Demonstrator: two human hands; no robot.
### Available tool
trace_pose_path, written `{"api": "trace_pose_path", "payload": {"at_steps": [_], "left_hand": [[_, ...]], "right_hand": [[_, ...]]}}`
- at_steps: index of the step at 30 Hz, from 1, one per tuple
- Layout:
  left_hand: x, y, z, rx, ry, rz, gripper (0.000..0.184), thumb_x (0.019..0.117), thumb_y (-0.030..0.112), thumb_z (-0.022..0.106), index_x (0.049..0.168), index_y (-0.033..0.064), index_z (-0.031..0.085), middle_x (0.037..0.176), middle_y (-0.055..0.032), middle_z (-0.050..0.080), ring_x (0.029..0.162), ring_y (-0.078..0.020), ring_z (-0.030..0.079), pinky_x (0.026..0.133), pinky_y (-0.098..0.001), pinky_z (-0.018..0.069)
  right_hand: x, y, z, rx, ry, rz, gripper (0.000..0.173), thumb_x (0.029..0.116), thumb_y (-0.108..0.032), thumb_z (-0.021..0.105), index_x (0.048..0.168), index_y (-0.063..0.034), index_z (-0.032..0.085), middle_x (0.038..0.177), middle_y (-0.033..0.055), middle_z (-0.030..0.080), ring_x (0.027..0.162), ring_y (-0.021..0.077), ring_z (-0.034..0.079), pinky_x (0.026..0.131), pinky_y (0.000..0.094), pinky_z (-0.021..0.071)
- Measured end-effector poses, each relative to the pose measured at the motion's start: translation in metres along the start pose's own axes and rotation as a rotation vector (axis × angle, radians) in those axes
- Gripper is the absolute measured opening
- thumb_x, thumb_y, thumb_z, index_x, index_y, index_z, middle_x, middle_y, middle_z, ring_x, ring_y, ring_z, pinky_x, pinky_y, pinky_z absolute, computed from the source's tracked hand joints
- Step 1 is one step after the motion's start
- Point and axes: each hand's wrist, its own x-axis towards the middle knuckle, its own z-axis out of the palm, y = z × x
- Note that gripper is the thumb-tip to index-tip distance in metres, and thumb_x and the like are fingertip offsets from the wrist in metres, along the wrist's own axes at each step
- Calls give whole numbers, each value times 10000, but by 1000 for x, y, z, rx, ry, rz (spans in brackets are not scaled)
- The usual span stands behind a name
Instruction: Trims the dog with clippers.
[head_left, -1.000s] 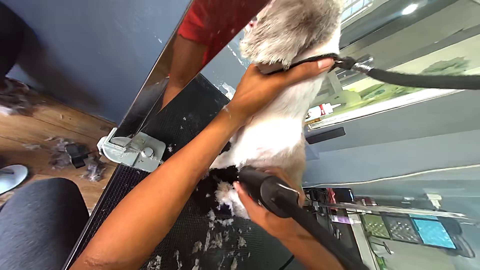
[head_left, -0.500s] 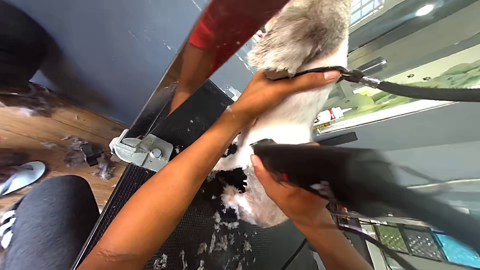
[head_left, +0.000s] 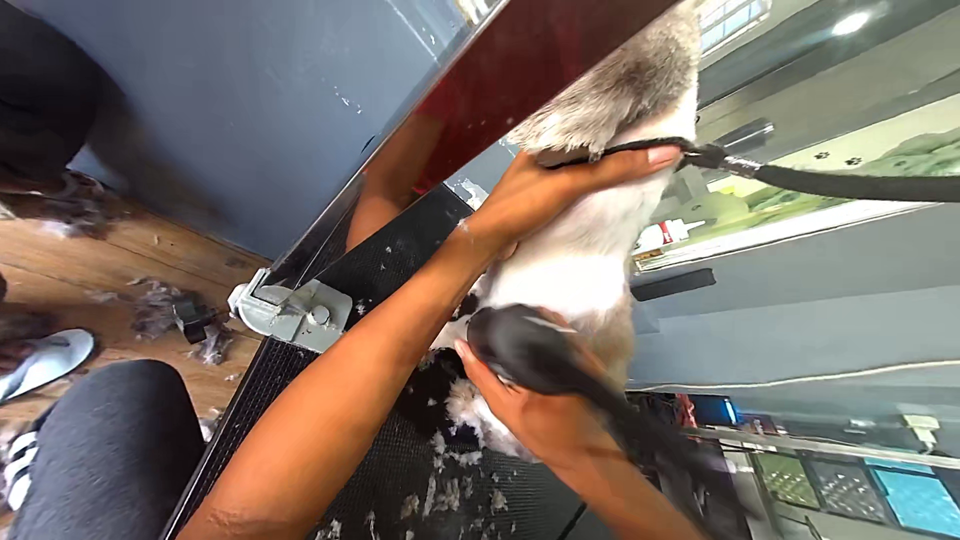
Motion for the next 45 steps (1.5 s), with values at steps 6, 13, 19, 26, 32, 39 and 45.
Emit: {"api": "trace_pose_path", "payload": {"at_steps": [6, 13, 19, 26, 32, 39, 45], "left_hand": [[1, -1, 0, -46, 10, -13, 296, 996, 193, 677, 1235, 19, 659, 1089, -109, 730, 1005, -184, 709, 919, -384, 601], [-2, -6, 6, 19, 116, -99, 389, 987, 361, 654, 1289, 119, 615, 1081, -68, 725, 985, -178, 711, 875, -406, 617], [-2, -5, 10, 60, 128, -15, 300, 1041, 341, 554, 1264, 145, 594, 1084, -8, 715, 1024, -108, 691, 912, -341, 598], [-2, -9, 9, 85, 200, -91, 257, 1042, 353, 531, 1178, 155, 625, 970, 8, 726, 902, -87, 710, 807, -315, 619], [-5, -10, 12, 33, 178, -99, 234, 1064, 315, 505, 1190, 161, 628, 982, 17, 726, 912, -75, 706, 809, -294, 618], [-2, -8, 9, 32, 166, -135, 239, 1058, 320, 519, 1177, 151, 637, 976, 10, 725, 900, -88, 706, 805, -306, 617], [-3, -6, 5, 44, 129, -196, 285, 1053, 379, 495, 1175, 162, 634, 958, 0, 730, 874, -107, 717, 771, -335, 627]], "right_hand": [[7, 45, -74, 605, 240, 233, 663, 891, -334, 806, 1432, -251, 432, 1262, -44, 691, 1151, 169, 686, 996, 367, 595], [65, 126, -115, 713, 205, -53, 670, 895, -237, 805, 1398, -145, 372, 1261, -14, 674, 1168, 204, 677, 1012, 430, 594], [108, 134, -98, 607, 25, -195, 730, 874, -247, 817, 1344, 121, 396, 1207, 149, 662, 1139, 185, 688, 965, 362, 624], [88, 132, -107, 439, -243, -159, 827, 852, -402, 795, 1411, 59, 395, 1163, 17, 655, 1083, -27, 646, 916, 169, 582], [41, 103, -107, 183, -412, -198, 682, 838, -521, 716, 1285, -54, 500, 871, -49, 643, 798, 23, 655, 632, 230, 560], [27, 95, -111, 331, -456, -154, 512, 883, -527, 692, 1188, -132, 578, 844, -105, 654, 787, -36, 648, 640, 199, 565], [53, 102, -102, 217, -142, -40, 791, 832, -468, 766, 1367, 14, 439, 972, 3, 686, 880, 31, 681, 736, 260, 600]]}}
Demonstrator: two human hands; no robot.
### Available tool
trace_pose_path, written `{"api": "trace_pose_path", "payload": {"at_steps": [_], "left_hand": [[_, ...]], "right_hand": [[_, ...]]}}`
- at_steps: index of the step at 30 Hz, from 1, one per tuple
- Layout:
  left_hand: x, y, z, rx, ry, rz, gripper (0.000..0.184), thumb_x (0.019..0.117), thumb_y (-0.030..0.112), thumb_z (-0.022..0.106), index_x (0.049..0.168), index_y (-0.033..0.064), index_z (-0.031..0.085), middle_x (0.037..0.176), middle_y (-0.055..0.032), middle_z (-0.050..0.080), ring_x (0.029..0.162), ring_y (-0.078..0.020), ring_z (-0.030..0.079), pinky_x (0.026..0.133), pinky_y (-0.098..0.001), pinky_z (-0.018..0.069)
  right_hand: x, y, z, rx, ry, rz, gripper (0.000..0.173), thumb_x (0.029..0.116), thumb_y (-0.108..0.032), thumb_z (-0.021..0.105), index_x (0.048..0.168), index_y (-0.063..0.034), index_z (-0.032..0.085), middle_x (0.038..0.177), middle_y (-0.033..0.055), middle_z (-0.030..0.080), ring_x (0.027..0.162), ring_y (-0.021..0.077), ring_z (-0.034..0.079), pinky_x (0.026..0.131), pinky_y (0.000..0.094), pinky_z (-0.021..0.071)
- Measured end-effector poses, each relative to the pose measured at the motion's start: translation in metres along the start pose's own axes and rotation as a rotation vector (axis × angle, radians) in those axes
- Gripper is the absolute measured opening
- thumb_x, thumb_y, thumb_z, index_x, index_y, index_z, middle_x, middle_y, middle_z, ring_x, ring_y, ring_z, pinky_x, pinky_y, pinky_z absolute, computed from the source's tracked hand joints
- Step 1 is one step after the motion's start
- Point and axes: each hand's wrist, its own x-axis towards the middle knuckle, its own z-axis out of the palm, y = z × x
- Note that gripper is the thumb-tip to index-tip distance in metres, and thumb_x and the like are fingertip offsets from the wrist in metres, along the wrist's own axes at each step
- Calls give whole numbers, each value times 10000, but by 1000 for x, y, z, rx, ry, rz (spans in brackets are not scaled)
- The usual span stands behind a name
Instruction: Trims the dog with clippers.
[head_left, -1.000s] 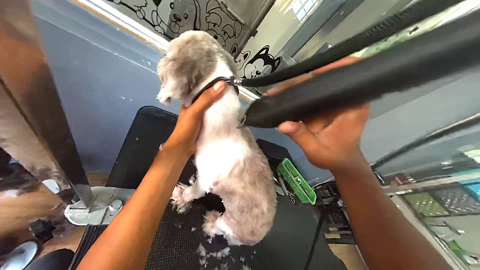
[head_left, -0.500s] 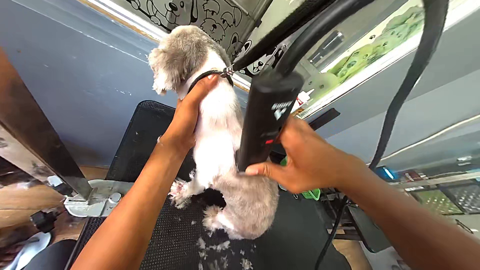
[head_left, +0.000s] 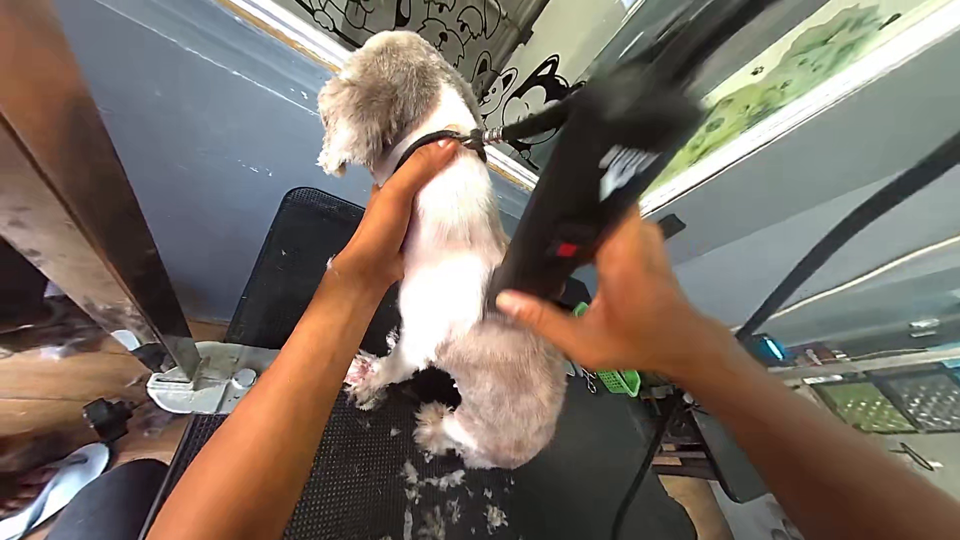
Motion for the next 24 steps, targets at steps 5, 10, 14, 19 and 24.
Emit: {"api": "trace_pose_path", "payload": {"at_steps": [5, 10, 14, 19, 24], "left_hand": [[-2, 7, -2, -34, 11, -49, 254, 992, 330, 614, 1172, 152, 629, 939, -23, 729, 837, -121, 714, 745, -338, 624], [16, -22, -55, -121, -404, 51, 349, 1061, 387, 537, 1271, 121, 619, 1063, -64, 711, 966, -167, 711, 803, -393, 619], [-6, 14, -8, -29, -86, -68, 198, 1027, 299, 549, 1104, 160, 666, 926, 0, 735, 853, -96, 712, 763, -317, 616], [-6, 15, -14, -40, -91, -62, 209, 1001, 298, 614, 1069, 125, 708, 915, -23, 743, 845, -104, 714, 767, -317, 612], [-33, 36, -5, 31, 15, -67, 168, 1032, 192, 530, 922, 178, 656, 770, 74, 693, 706, 6, 664, 646, -185, 570]], "right_hand": [[-35, -16, 22, 123, -173, -26, 541, 886, -541, 711, 1200, -125, 568, 963, -69, 665, 924, -42, 642, 773, 181, 572], [5, -9, 13, 311, 296, 5, 630, 857, -369, 830, 1328, -138, 480, 1090, -85, 687, 966, 47, 693, 832, 293, 635], [49, -4, 13, 98, 537, -219, 782, 843, -275, 849, 1400, -60, 344, 1245, -25, 607, 1168, 66, 630, 999, 317, 573], [61, -20, 20, -90, 373, -192, 826, 822, -385, 848, 1351, 79, 416, 1065, 88, 679, 971, 62, 675, 843, 265, 589], [60, -42, 37, -113, 127, -165, 647, 816, -461, 782, 1198, 17, 572, 782, 18, 648, 642, 53, 600, 540, 232, 499]]}}
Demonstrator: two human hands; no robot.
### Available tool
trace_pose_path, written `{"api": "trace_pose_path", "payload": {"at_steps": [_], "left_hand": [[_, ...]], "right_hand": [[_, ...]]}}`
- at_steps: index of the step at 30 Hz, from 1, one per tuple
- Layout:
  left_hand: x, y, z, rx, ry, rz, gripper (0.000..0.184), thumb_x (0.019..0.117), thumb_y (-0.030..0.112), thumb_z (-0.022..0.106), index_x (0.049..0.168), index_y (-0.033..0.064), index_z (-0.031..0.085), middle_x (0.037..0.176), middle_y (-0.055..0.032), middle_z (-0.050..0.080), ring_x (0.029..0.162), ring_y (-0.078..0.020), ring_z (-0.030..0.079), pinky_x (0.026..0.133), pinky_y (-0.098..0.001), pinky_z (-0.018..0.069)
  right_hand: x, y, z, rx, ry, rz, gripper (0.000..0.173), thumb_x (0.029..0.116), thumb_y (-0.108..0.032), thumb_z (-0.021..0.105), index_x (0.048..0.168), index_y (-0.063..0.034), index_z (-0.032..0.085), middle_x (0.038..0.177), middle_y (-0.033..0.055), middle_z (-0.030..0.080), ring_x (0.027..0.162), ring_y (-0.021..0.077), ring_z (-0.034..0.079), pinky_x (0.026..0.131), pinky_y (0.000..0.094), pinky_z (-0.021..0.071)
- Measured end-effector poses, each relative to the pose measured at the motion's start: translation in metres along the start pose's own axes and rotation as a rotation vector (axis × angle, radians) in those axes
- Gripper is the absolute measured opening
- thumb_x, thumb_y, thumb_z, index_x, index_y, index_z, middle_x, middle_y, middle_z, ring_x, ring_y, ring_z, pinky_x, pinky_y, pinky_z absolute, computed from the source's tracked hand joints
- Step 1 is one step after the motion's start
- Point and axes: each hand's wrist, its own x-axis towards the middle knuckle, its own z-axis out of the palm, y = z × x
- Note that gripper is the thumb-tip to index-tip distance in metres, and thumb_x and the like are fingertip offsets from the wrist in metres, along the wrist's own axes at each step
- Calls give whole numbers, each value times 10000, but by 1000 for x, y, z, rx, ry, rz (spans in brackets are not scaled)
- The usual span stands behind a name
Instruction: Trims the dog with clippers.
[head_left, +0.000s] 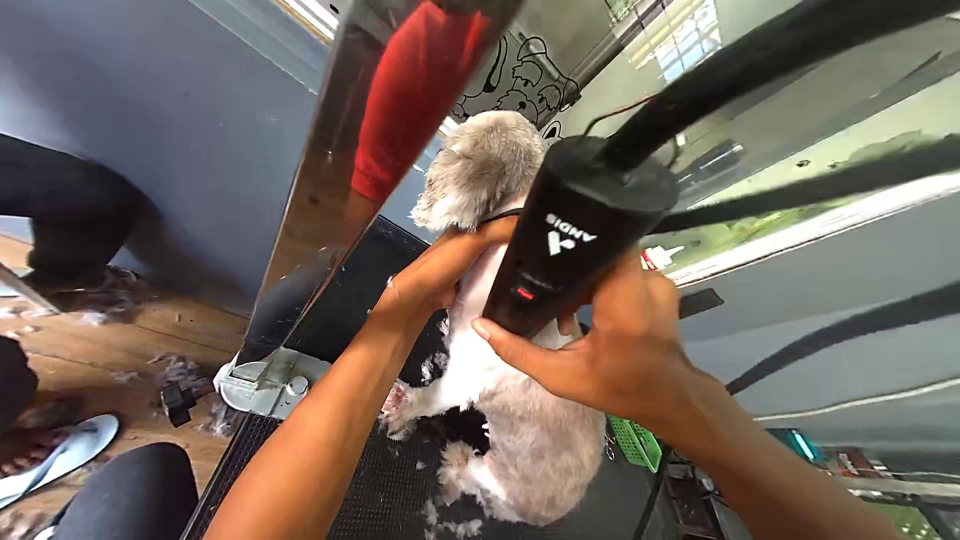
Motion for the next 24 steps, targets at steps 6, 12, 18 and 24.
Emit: {"api": "trace_pose_path", "payload": {"at_steps": [6, 12, 18, 24], "left_hand": [[27, -17, -11, -71, -124, -11, 187, 993, 289, 641, 1067, 127, 699, 913, -7, 739, 847, -91, 709, 768, -294, 607], [34, -22, -8, -30, -30, 20, 290, 997, 312, 644, 1216, 122, 657, 1012, -38, 735, 923, -132, 710, 825, -346, 609], [34, -24, -2, 4, 107, 35, 331, 996, 440, 590, 1189, 177, 649, 958, 1, 732, 864, -106, 712, 761, -326, 620], [31, -25, 10, -3, 136, 108, 251, 1035, 392, 505, 1073, 212, 675, 895, 42, 737, 824, -47, 713, 727, -267, 625]], "right_hand": [[-1, 7, -6, 79, 94, 130, 873, 817, -419, 838, 1395, 54, 386, 1021, 68, 685, 863, 78, 697, 726, 289, 621], [-56, -19, 28, 59, -107, -31, 424, 860, -436, 750, 1039, -59, 676, 853, 57, 666, 767, 155, 658, 610, 307, 555], [-100, -5, 9, 724, 110, 393, 556, 942, -338, 754, 1405, -177, 492, 1172, 9, 720, 1037, 151, 722, 876, 348, 649], [-81, 63, -33, 1035, 574, 548, 645, 849, -268, 843, 1348, -152, 451, 1214, 41, 681, 1108, 204, 686, 977, 414, 589]]}}
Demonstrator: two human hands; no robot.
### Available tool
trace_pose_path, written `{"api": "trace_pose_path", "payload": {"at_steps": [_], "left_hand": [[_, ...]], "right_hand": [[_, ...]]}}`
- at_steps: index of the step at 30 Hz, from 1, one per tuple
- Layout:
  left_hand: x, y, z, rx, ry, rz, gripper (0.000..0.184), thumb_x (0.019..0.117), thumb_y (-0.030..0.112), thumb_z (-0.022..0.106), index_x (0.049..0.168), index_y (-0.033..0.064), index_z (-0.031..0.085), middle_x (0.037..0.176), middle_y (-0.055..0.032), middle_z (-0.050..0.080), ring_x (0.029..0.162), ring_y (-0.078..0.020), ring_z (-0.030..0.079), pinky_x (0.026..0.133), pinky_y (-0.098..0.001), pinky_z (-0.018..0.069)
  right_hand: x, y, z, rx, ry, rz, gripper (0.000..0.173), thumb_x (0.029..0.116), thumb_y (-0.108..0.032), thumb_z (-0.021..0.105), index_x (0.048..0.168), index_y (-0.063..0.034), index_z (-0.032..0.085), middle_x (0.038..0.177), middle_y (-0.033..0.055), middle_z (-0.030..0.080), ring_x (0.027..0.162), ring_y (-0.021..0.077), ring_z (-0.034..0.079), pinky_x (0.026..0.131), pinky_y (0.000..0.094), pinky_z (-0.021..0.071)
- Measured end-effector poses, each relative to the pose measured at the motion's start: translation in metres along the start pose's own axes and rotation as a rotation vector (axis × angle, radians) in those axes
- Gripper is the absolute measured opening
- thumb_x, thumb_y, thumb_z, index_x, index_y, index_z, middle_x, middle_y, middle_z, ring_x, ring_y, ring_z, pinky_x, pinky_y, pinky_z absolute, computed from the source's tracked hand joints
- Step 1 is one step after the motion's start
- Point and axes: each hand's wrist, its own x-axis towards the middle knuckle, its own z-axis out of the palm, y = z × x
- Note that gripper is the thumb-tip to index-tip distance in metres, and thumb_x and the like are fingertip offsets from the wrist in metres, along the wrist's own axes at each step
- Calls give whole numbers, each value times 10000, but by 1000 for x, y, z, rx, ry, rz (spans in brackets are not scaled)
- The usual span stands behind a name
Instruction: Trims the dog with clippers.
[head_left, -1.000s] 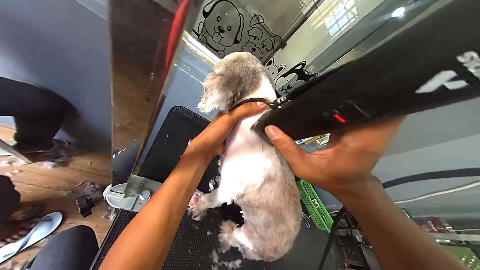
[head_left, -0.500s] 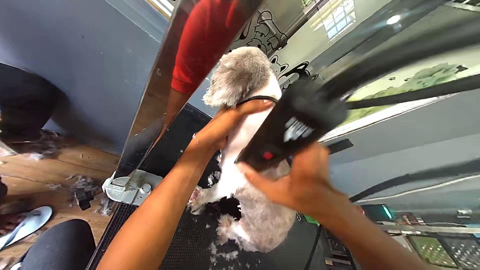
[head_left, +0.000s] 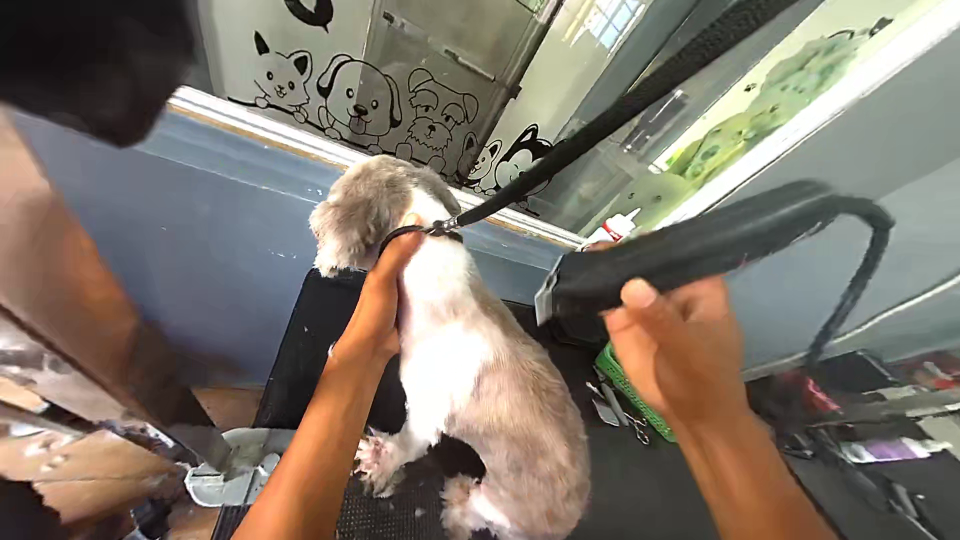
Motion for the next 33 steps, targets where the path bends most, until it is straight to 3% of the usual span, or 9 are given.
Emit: {"api": "trace_pose_path", "payload": {"at_steps": [3, 6, 8, 11, 17, 22, 27, 30, 33], "left_hand": [[1, -3, 1, 26, 13, 40, 258, 1045, 397, 488, 1083, 222, 675, 911, 54, 735, 840, -37, 711, 737, -260, 623], [1, -7, 3, 47, 6, 48, 261, 1053, 405, 462, 1069, 238, 663, 909, 72, 736, 841, -25, 709, 732, -252, 623], [2, -8, 4, 52, 3, 57, 262, 1058, 384, 449, 1068, 232, 662, 926, 63, 735, 863, -36, 709, 750, -263, 623], [4, -8, 2, 85, 2, 137, 254, 1073, 347, 417, 1046, 258, 654, 915, 96, 723, 859, 3, 692, 747, -220, 609], [4, -6, 1, 177, -14, 235, 274, 1113, 328, 335, 1120, 269, 603, 983, 133, 708, 937, 24, 681, 827, -201, 595], [8, -9, 2, 204, -32, 268, 283, 1106, 310, 313, 1103, 262, 592, 995, 127, 711, 971, 14, 678, 863, -217, 590], [9, -9, 2, 219, -76, 290, 269, 1108, 315, 311, 1146, 246, 568, 1037, 109, 701, 1021, -11, 669, 910, -241, 579], [10, -8, 0, 212, -106, 294, 264, 1107, 311, 310, 1199, 233, 544, 1077, 94, 696, 1056, -29, 667, 934, -257, 579], [11, -7, -1, 190, -104, 271, 258, 1104, 329, 325, 1202, 225, 540, 1072, 77, 691, 1044, -43, 670, 921, -269, 586]], "right_hand": [[37, 13, 3, -41, -118, -238, 628, 862, -160, 827, 1315, -92, 397, 1171, 58, 685, 1081, 216, 695, 970, 417, 598], [69, 27, 14, -155, -346, -423, 677, 868, -148, 818, 1337, 36, 365, 1153, 111, 685, 1060, 224, 704, 936, 425, 621], [82, 33, 24, -223, -455, -456, 787, 830, -181, 850, 1358, 125, 355, 1164, 152, 679, 1087, 207, 699, 949, 403, 618], [95, 29, 31, -292, -656, -408, 874, 813, -193, 851, 1409, 146, 309, 1183, 133, 657, 1112, 119, 681, 946, 280, 605], [90, 32, 10, -372, -868, -243, 941, 788, -238, 854, 1467, 102, 298, 1212, 99, 640, 1096, 59, 663, 915, 213, 587], [54, 33, -20, -305, -860, -140, 859, 798, -227, 851, 1422, 72, 342, 1172, 78, 656, 1088, 82, 683, 906, 248, 619], [3, 21, -47, -463, -804, -152, 827, 808, -357, 833, 1387, 48, 403, 1084, -3, 689, 1035, 11, 670, 900, 192, 592], [-40, 14, -63, -605, -762, -142, 719, 842, -415, 789, 1355, -22, 473, 1093, -44, 689, 1032, 6, 665, 868, 204, 601], [-91, 18, -79, -670, -690, -95, 468, 898, -431, 749, 1229, -126, 620, 1140, -43, 695, 1047, 39, 670, 889, 265, 608]]}}
